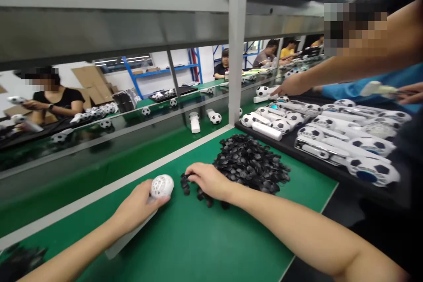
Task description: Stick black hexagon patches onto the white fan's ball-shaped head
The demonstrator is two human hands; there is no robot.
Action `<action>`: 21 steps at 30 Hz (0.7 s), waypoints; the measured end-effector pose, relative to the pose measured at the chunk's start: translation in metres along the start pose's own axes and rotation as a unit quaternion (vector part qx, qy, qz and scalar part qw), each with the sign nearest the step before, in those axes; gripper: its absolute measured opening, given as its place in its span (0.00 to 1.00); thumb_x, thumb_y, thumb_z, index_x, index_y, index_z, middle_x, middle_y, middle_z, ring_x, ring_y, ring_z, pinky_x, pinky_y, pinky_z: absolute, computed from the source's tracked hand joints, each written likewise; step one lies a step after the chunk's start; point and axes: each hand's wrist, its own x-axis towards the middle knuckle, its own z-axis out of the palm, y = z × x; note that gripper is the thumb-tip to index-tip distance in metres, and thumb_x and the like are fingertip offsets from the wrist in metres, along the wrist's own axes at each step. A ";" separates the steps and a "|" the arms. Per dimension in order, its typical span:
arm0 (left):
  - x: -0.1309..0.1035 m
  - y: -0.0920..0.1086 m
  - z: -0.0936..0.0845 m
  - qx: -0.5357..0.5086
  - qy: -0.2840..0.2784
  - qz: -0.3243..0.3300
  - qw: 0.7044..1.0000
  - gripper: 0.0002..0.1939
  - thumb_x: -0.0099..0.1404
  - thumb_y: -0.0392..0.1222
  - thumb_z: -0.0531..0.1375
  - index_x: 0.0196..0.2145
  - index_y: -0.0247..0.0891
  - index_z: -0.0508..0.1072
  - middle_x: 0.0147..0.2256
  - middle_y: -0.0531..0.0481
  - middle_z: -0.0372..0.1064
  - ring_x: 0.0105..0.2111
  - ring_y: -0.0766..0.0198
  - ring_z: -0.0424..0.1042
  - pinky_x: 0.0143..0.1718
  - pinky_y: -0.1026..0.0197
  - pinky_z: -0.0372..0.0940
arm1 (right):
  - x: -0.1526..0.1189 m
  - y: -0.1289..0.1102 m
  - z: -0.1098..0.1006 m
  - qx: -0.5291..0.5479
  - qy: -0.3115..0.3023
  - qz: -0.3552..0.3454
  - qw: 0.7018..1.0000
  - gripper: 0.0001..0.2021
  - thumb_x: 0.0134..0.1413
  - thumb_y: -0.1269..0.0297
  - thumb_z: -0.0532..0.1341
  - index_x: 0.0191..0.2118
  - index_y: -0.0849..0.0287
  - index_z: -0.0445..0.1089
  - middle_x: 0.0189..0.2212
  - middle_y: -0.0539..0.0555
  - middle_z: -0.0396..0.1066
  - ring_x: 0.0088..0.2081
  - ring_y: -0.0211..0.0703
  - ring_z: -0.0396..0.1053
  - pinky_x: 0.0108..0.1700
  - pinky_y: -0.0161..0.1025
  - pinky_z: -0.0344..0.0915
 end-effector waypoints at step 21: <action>-0.009 0.012 0.026 -0.141 0.027 0.106 0.984 0.34 0.53 0.54 0.58 0.55 0.44 0.55 0.53 0.47 0.59 0.49 0.53 0.63 0.49 0.55 0.58 | -0.007 -0.019 0.019 0.087 -0.035 -0.025 0.995 0.04 0.49 0.73 0.61 0.27 0.58 0.65 0.41 0.53 0.59 0.48 0.43 0.58 0.52 0.45 0.55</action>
